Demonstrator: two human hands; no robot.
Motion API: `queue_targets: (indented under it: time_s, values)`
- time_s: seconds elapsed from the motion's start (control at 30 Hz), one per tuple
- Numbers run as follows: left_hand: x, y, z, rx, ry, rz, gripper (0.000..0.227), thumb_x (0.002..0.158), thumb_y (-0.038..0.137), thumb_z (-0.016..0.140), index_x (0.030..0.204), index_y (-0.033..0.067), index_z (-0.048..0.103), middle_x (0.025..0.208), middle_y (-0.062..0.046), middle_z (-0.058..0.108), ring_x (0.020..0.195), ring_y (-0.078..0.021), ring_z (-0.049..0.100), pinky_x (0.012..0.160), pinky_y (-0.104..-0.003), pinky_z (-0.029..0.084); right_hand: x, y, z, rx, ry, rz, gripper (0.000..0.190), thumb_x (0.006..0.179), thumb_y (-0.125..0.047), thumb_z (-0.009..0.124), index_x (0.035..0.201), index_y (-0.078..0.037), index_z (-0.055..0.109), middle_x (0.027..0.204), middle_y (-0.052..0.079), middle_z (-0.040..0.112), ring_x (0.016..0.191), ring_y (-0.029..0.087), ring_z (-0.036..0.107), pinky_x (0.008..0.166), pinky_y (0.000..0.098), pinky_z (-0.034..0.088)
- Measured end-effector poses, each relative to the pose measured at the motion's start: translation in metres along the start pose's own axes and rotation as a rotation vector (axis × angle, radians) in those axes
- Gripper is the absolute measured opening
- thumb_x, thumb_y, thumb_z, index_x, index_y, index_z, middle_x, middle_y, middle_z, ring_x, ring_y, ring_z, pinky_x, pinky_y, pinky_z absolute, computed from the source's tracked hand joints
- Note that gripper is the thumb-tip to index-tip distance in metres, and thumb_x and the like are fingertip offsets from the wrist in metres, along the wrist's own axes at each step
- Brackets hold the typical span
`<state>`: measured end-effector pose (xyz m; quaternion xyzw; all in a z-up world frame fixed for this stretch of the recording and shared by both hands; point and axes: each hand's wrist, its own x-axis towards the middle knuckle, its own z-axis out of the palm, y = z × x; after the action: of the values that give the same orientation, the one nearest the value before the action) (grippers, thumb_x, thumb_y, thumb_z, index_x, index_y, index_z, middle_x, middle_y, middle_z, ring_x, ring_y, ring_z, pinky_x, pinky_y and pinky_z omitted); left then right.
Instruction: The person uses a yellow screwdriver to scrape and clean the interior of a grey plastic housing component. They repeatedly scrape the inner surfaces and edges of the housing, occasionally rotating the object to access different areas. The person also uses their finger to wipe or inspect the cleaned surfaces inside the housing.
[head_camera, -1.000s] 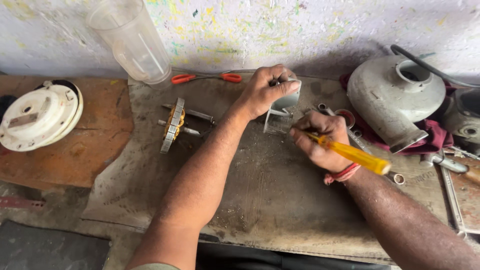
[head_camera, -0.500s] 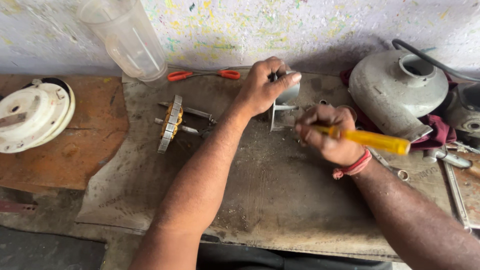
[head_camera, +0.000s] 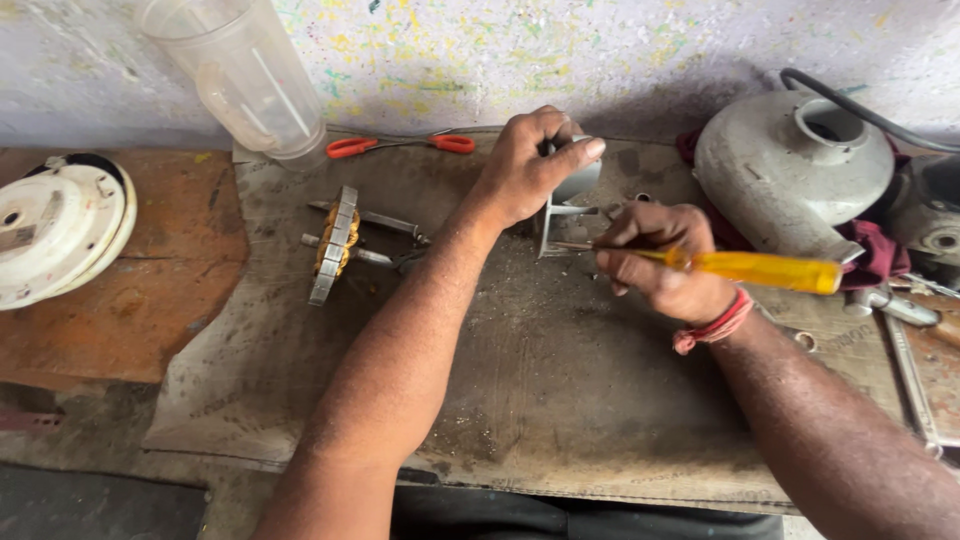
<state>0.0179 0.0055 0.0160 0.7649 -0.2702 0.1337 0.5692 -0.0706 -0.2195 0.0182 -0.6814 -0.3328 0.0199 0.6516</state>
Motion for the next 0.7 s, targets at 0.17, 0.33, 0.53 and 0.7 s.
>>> queue_targets:
  time_s: [0.17,0.33,0.53,0.7]
  values:
    - [0.001,-0.001,0.001,-0.046,-0.004,-0.002,0.037,0.09,0.046,0.076,0.074,0.0163,0.061,0.075,0.004,0.053,0.073,-0.0079,0.052,0.067,-0.027,0.046,0.002,0.0,-0.007,-0.048,-0.006,0.017,0.007,0.089,0.001,0.074,0.091,0.001,0.067,0.083,0.008,0.071,0.067,0.01,0.064,0.057,0.0247,0.052]
    - [0.002,-0.002,0.001,-0.011,-0.016,-0.026,0.044,0.093,0.043,0.078,0.07,0.0159,0.051,0.077,0.003,0.048,0.072,-0.0086,0.045,0.064,-0.028,0.042,0.001,-0.007,-0.028,-0.055,-0.069,0.073,0.007,0.082,0.002,0.074,0.087,0.001,0.069,0.076,0.007,0.069,0.06,0.01,0.064,0.052,0.0256,0.05]
    - [0.0,0.002,0.001,-0.169,-0.068,0.029,0.038,0.092,0.04,0.079,0.075,0.018,0.052,0.08,0.004,0.057,0.077,-0.0079,0.053,0.07,-0.028,0.049,0.005,0.001,-0.019,-0.008,-0.135,-0.005,0.004,0.082,0.001,0.071,0.085,0.0,0.068,0.078,0.007,0.071,0.062,0.011,0.065,0.053,0.0245,0.05]
    - [0.0,0.001,0.001,-0.202,-0.089,0.026,0.038,0.091,0.038,0.079,0.074,0.0179,0.052,0.081,0.003,0.059,0.078,-0.0082,0.053,0.072,-0.028,0.048,0.004,-0.004,-0.023,0.028,-0.139,0.017,0.01,0.08,0.001,0.076,0.087,0.002,0.069,0.082,0.008,0.071,0.068,0.011,0.065,0.059,0.0246,0.051]
